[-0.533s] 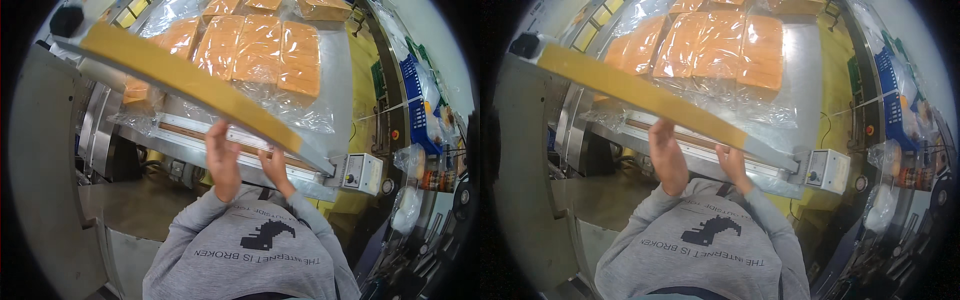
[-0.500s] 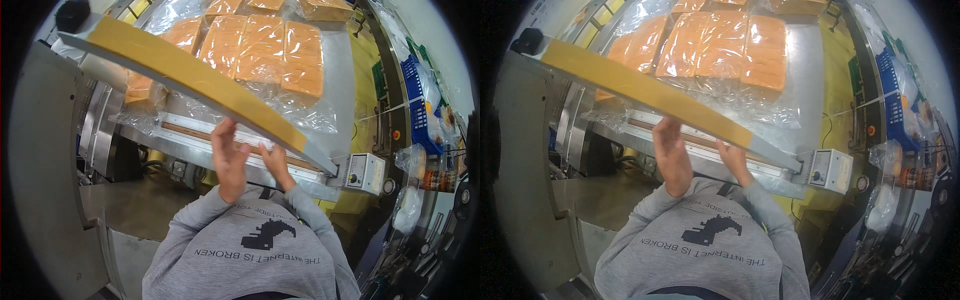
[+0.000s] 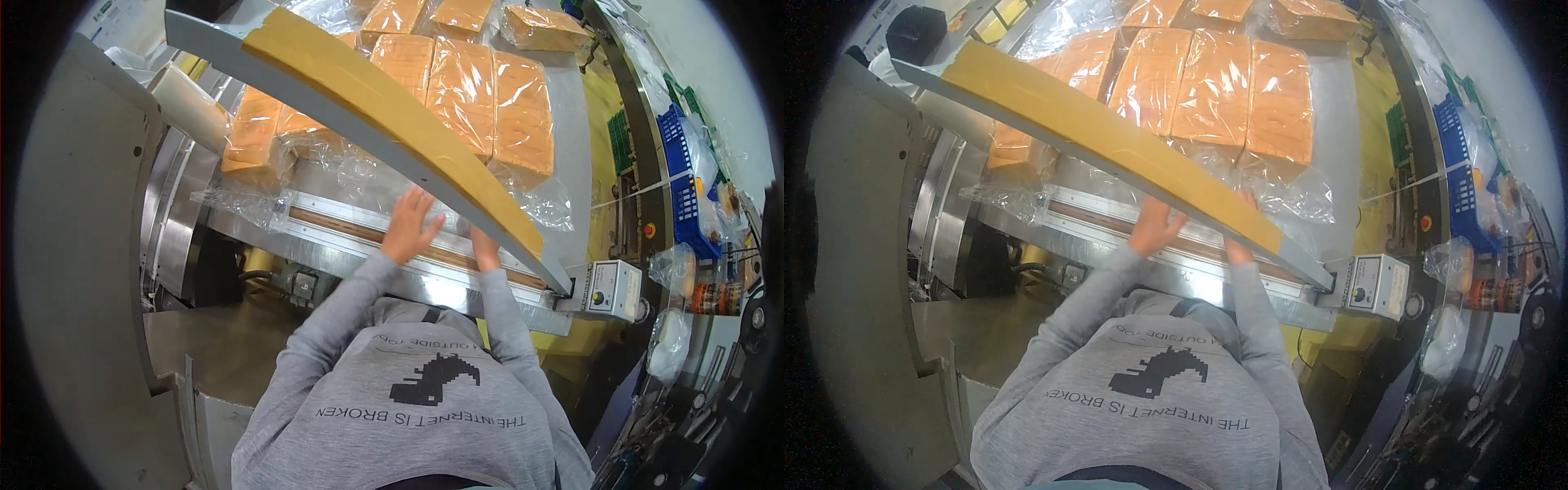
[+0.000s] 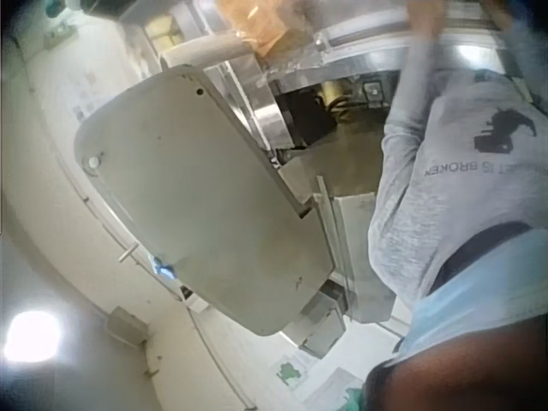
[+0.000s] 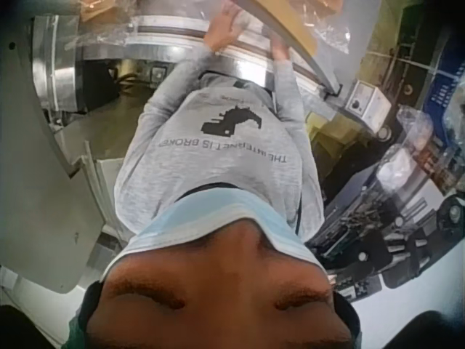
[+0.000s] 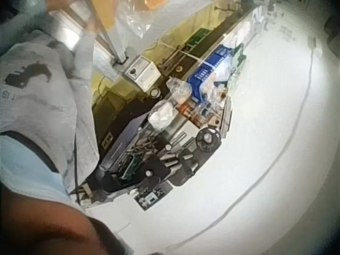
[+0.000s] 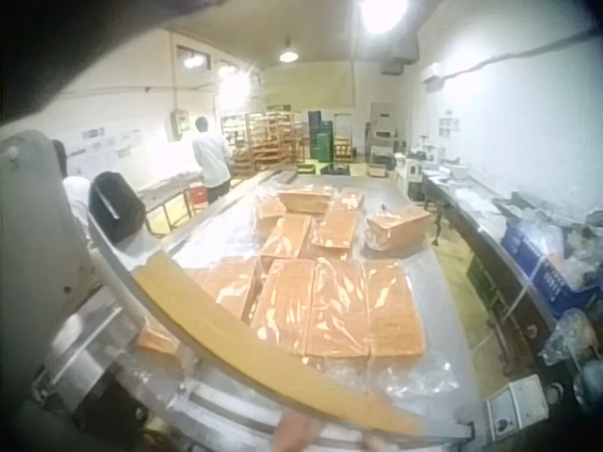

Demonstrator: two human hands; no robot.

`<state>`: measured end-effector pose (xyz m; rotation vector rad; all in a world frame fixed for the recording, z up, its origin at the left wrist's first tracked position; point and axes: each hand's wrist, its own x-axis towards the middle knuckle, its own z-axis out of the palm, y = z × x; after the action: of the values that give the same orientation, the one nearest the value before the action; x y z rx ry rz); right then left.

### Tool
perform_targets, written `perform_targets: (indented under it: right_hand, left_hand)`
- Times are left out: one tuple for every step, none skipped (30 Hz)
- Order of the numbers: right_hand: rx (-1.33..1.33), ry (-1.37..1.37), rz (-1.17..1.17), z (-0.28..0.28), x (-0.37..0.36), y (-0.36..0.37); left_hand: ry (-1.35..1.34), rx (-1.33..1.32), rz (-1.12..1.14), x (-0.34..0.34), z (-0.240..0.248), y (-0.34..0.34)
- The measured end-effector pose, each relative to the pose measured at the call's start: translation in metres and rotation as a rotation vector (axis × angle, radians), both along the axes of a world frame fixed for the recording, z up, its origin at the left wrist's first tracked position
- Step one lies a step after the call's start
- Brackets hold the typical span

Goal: The person wraps rectangular loaves of bread in clear plastic film on a stainless steel table. They pull the film over the bread, smooth it down, and use a handheld sealing bar to secure the package. The wrapped loaves are then placed on the table.

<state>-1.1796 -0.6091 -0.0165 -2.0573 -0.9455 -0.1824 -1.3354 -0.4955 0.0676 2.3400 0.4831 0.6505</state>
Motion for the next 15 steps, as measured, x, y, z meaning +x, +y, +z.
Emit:
perform_targets:
  right_hand:
    - [0.012,0.004,-0.033,0.010,-0.008,-0.009]
    - [0.024,0.003,-0.071,0.018,-0.013,-0.017]
    - [0.036,0.007,-0.107,0.021,-0.020,-0.025]
    - [-0.033,0.022,-0.148,0.021,-0.025,-0.033]
    - [-0.102,0.041,-0.186,0.020,-0.031,-0.040]
    - [-0.174,0.059,-0.230,0.018,-0.037,-0.048]
    - [-0.111,0.097,-0.196,0.025,-0.048,-0.054]
    - [-0.051,0.133,-0.164,0.039,-0.061,-0.059]
    - [0.011,0.170,-0.129,0.049,-0.069,-0.062]
    - [0.010,0.172,-0.148,0.053,-0.071,-0.067]
    - [0.008,0.176,-0.162,0.055,-0.073,-0.072]
    - [0.007,0.180,-0.173,0.057,-0.076,-0.077]
    - [0.080,0.191,-0.175,0.060,-0.079,-0.079]
    - [0.067,0.198,-0.196,0.059,-0.080,-0.084]
    - [0.059,0.211,-0.206,0.059,-0.084,-0.087]
  left_hand:
    - [0.102,0.051,0.042,0.003,-0.018,0.017]
    - [0.201,0.104,0.079,0.007,-0.035,0.037]
    - [0.176,0.041,0.112,0.008,-0.051,0.058]
    - [0.143,-0.034,0.121,0.007,-0.056,0.078]
    - [0.109,-0.108,0.134,0.005,-0.061,0.098]
    - [0.110,-0.155,0.136,0.008,-0.060,0.111]
    - [0.114,-0.201,0.146,0.007,-0.060,0.124]
    - [0.161,-0.203,0.170,0.009,-0.057,0.134]
    - [0.194,-0.166,0.195,0.005,-0.057,0.135]
    - [0.227,-0.131,0.218,0.002,-0.060,0.136]
    - [0.247,-0.056,0.242,-0.005,-0.064,0.132]
    - [0.267,0.018,0.270,-0.013,-0.069,0.127]
    - [0.286,-0.013,0.241,-0.014,-0.068,0.112]
    - [0.170,-0.094,0.168,-0.017,-0.058,0.081]
    - [0.062,-0.174,0.103,-0.026,-0.046,0.051]
